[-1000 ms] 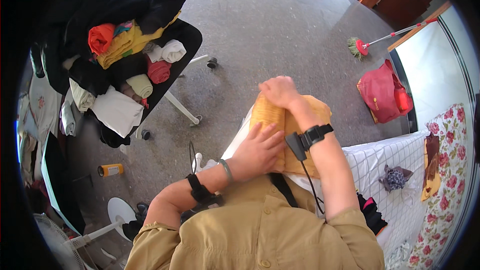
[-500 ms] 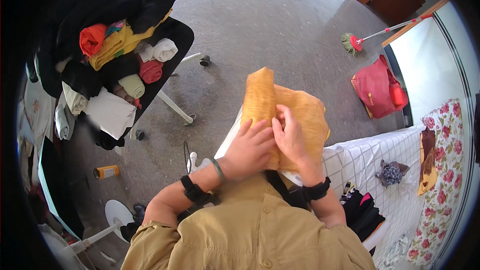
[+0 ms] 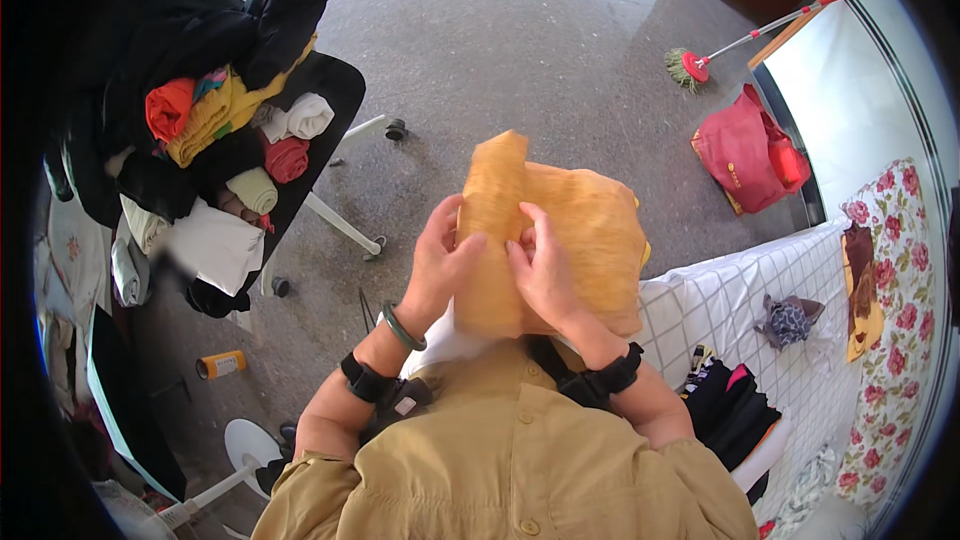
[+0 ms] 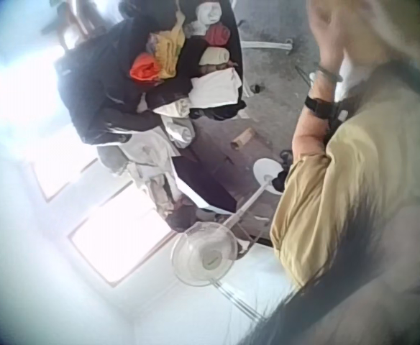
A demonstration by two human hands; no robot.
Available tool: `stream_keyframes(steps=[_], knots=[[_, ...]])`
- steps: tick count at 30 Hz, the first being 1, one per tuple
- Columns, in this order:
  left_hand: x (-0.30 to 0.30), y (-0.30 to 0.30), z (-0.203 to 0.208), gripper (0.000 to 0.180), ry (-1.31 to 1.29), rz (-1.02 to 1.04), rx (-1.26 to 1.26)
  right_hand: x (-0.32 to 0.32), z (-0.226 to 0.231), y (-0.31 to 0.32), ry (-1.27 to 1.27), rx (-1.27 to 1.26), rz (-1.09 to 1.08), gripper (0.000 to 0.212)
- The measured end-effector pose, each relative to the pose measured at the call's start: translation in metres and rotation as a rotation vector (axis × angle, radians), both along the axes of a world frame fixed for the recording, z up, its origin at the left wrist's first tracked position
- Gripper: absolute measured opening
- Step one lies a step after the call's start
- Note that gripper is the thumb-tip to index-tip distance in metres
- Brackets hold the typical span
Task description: Folding a variety of clothes and placing them in a stack on a bed.
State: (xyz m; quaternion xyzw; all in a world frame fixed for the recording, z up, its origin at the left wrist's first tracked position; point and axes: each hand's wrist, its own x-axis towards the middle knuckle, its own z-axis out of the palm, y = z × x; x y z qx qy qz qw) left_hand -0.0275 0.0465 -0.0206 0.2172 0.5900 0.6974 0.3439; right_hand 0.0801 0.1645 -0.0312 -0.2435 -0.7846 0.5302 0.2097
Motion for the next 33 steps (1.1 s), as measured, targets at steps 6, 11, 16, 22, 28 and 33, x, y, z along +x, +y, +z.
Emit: stream_keyframes(steps=[6,11,16,22,28,33], knots=[[0.002,-0.003,0.002,0.063,-0.192,0.053,-0.087,-0.002,-0.003,0.002,-0.009,-0.051,0.005,0.046],[0.003,-0.006,-0.001,0.056,-0.274,-0.08,-0.105,0.002,-0.002,0.002,0.006,-0.154,-0.022,0.044],[0.01,0.002,0.019,0.053,-0.235,-0.12,-0.074,-0.006,0.007,-0.003,0.006,-0.11,-0.008,0.042],[0.005,-0.006,0.019,0.057,-0.011,0.006,-0.093,-0.016,0.009,-0.006,-0.006,-0.063,-0.006,0.036],[-0.012,-0.007,0.027,0.065,0.166,-0.047,-0.136,-0.037,0.021,-0.001,0.241,0.234,-0.055,0.034],[0.001,-0.001,0.02,0.062,0.425,0.03,-0.268,-0.066,0.012,-0.012,0.291,0.143,-0.106,0.036]])
